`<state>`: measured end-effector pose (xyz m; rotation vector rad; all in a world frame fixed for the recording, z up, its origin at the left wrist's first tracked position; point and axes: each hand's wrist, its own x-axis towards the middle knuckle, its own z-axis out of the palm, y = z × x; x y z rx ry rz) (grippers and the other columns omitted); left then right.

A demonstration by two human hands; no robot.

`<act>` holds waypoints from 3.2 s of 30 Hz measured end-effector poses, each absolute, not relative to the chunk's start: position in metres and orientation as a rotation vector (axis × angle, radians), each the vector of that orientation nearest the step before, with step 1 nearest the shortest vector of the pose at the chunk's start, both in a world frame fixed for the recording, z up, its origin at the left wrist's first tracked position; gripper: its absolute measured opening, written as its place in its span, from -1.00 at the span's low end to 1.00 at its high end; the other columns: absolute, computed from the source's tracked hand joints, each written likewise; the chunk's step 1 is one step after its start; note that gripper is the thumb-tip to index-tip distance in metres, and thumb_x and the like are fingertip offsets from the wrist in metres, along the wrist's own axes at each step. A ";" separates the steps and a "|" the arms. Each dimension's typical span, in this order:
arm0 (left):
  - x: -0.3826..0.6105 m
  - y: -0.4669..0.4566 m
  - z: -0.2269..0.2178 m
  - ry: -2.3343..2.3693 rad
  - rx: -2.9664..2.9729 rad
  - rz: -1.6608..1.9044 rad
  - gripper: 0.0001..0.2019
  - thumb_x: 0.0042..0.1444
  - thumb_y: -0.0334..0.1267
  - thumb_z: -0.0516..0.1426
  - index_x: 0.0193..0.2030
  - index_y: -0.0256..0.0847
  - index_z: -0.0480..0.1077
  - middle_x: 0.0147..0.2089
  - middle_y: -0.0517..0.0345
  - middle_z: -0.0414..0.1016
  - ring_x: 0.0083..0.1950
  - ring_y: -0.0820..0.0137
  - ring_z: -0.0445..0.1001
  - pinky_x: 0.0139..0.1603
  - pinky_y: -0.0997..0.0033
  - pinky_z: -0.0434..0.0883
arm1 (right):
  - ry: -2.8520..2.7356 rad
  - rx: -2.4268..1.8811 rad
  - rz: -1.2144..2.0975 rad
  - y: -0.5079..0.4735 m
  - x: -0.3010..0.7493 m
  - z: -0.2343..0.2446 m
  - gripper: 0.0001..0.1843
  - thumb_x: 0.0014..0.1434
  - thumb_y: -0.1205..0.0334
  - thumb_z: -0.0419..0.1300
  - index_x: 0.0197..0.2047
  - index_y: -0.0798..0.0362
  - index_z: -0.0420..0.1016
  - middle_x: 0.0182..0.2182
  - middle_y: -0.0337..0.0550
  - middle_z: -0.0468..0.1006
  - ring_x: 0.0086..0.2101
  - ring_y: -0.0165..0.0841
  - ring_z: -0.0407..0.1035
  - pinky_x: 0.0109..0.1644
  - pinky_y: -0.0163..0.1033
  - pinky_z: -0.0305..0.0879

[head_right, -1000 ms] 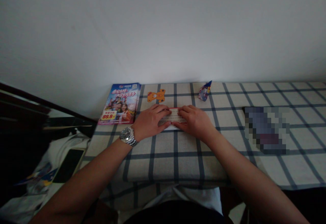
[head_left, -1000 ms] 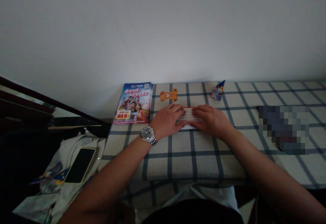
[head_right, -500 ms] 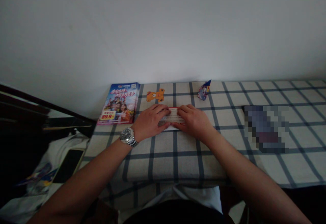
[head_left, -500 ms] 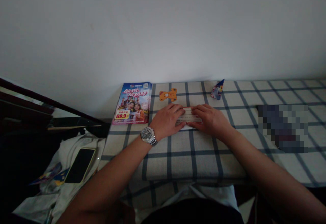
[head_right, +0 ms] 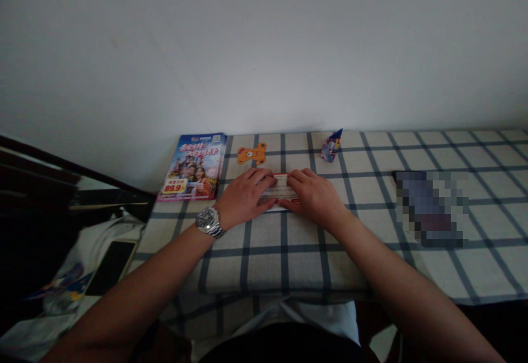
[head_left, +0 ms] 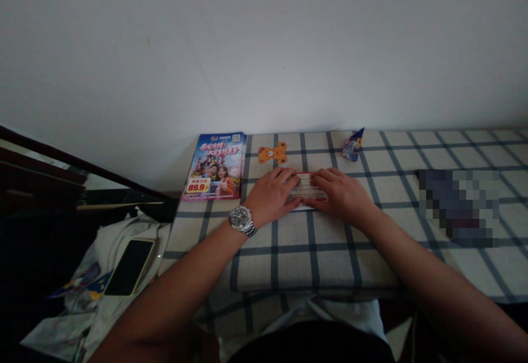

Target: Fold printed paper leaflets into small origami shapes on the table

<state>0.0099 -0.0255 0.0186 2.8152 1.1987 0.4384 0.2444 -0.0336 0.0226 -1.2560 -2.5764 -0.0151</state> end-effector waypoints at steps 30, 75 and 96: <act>0.010 -0.027 0.017 1.213 2.800 0.451 -0.60 0.33 -0.03 0.22 0.18 -0.22 0.39 0.24 -0.05 0.41 0.24 0.08 0.37 0.26 0.02 0.43 | -2.574 -1.240 0.041 -0.035 0.245 0.022 -0.54 0.18 -0.08 0.42 -0.02 0.02 0.45 -0.03 0.03 0.59 -0.04 -0.04 0.43 -0.05 -0.01 0.42; 0.000 -0.021 0.008 1.118 2.748 0.483 -0.35 0.19 0.14 0.32 0.29 -0.18 0.33 0.31 -0.07 0.35 0.30 0.07 0.34 0.39 -0.01 0.32 | -2.551 -1.197 0.078 -0.030 0.250 0.017 -0.45 0.16 -0.25 0.39 -0.02 0.00 0.45 -0.05 0.03 0.57 -0.05 -0.02 0.41 0.01 0.02 0.37; 0.001 -0.022 0.012 1.110 2.731 0.489 -0.34 0.16 0.11 0.33 0.28 -0.21 0.34 0.32 -0.08 0.35 0.31 0.07 0.33 0.42 0.02 0.31 | -2.556 -1.191 0.077 -0.031 0.252 0.017 -0.44 0.19 -0.26 0.36 0.00 0.03 0.46 0.03 0.07 0.58 0.00 0.00 0.43 0.07 0.07 0.41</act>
